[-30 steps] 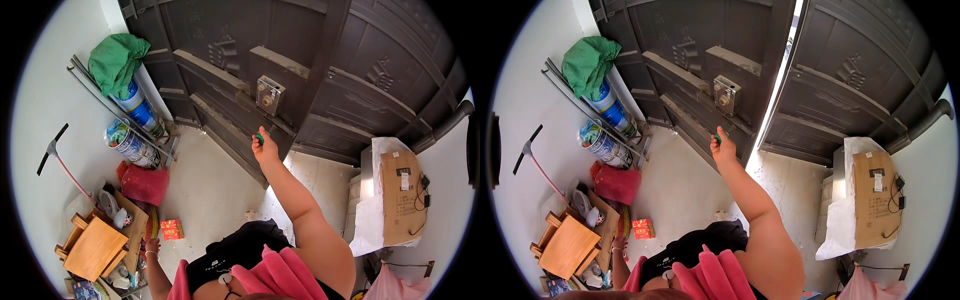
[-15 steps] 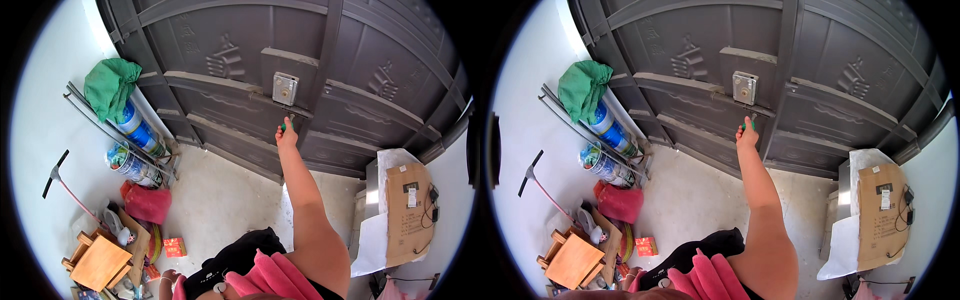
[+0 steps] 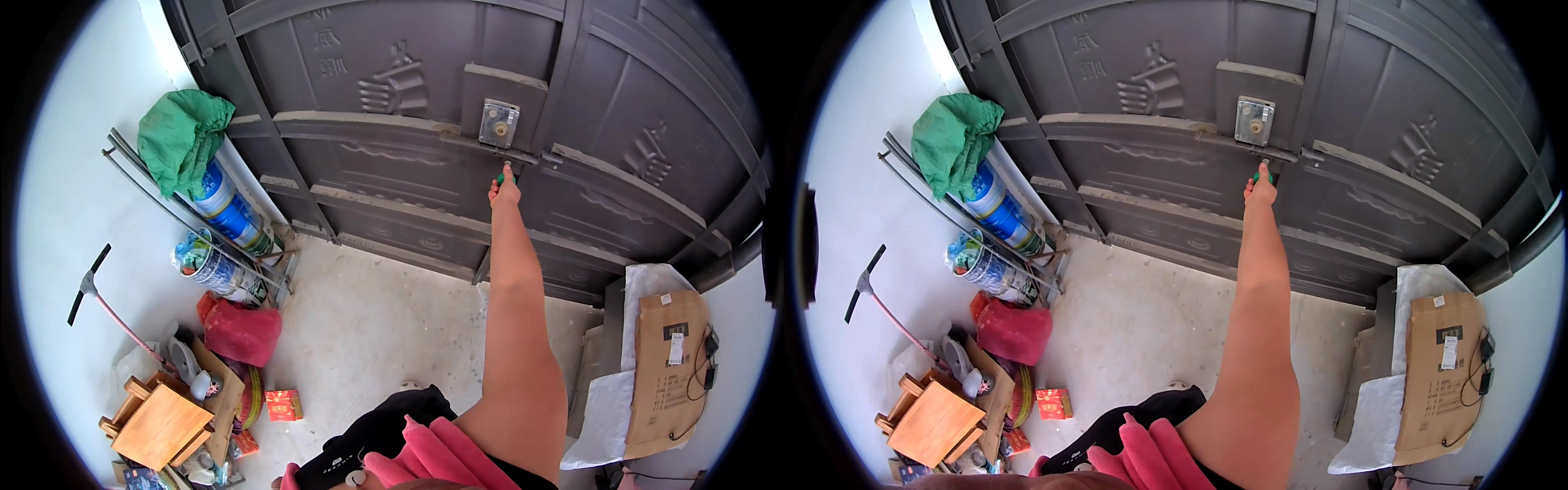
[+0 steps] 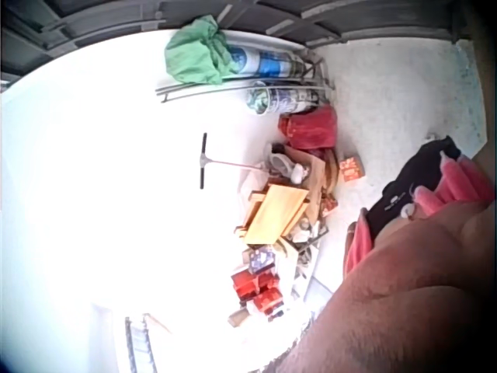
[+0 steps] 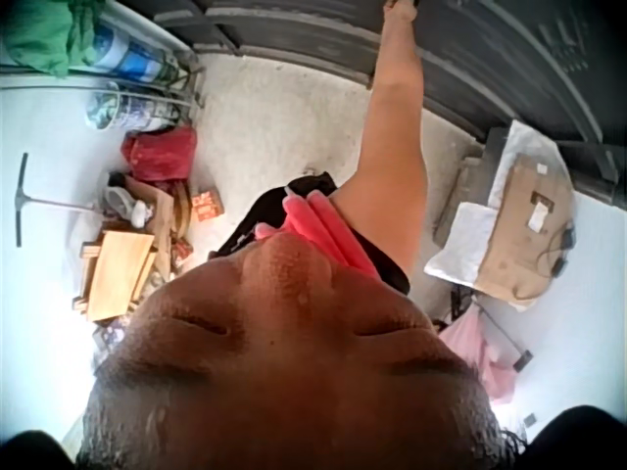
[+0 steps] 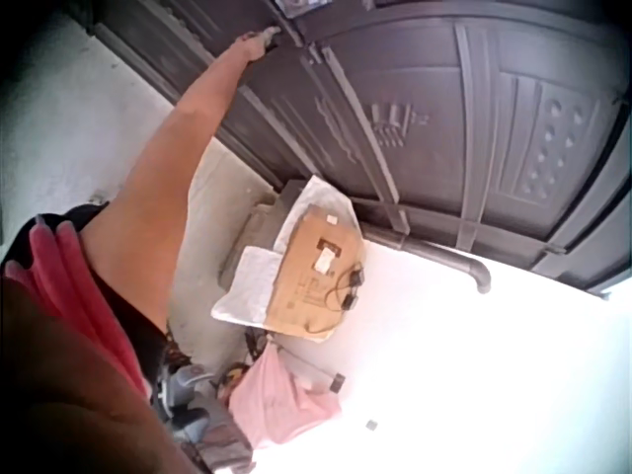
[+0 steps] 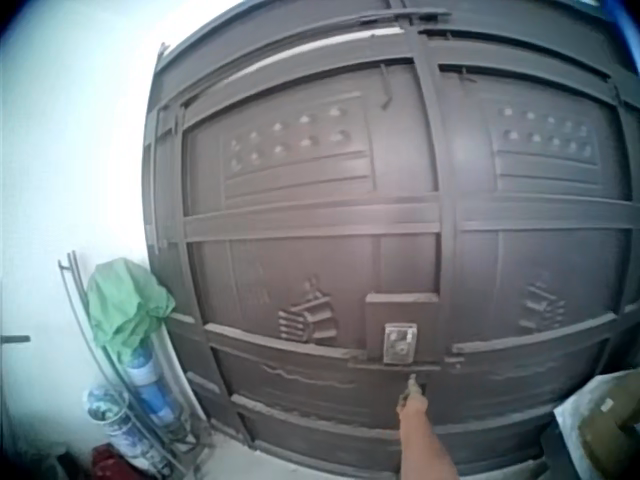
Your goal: The person prepares a plastic bag by lining a metal bowl, then uses a ladle to scoop cooked meat from a wok into the bag. After filling the bag, they tie it shut, walk outside, and place the bag into the front basket of a scooter.
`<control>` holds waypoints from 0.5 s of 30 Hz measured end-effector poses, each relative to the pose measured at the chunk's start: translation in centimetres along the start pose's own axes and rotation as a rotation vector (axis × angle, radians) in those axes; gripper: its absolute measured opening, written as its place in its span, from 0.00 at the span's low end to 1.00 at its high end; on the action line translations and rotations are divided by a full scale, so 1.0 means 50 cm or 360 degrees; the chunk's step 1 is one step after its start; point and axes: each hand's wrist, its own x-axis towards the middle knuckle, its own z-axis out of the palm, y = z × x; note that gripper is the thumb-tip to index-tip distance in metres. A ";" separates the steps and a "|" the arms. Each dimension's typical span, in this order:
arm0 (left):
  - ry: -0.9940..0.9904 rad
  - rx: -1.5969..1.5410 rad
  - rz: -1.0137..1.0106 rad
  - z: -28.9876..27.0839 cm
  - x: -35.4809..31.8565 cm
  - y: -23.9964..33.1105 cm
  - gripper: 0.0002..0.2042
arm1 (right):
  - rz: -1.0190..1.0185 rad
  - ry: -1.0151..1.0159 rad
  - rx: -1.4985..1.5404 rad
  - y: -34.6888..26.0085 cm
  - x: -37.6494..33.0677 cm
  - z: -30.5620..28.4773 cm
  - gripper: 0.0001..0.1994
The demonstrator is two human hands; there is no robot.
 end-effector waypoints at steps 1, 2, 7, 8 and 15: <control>-0.0005 -0.0013 -0.0005 0.001 -0.003 0.006 0.20 | -0.0006 -0.0003 -0.0011 -0.003 0.016 0.000 0.20; -0.0008 -0.0017 -0.0010 -0.002 -0.003 0.013 0.20 | -0.0013 -0.0007 -0.0018 -0.006 0.028 0.003 0.20; -0.0022 -0.0032 -0.0028 0.001 -0.008 0.041 0.19 | 0.0037 -0.0034 -0.0014 -0.020 0.052 0.021 0.21; -0.0019 -0.0034 -0.0030 -0.001 -0.008 0.046 0.19 | 0.0056 -0.0056 0.0014 -0.024 0.059 0.023 0.21; -0.0019 -0.0022 -0.0020 -0.023 0.023 0.081 0.19 | 0.0789 -0.0610 0.1166 -0.023 0.100 -0.016 0.31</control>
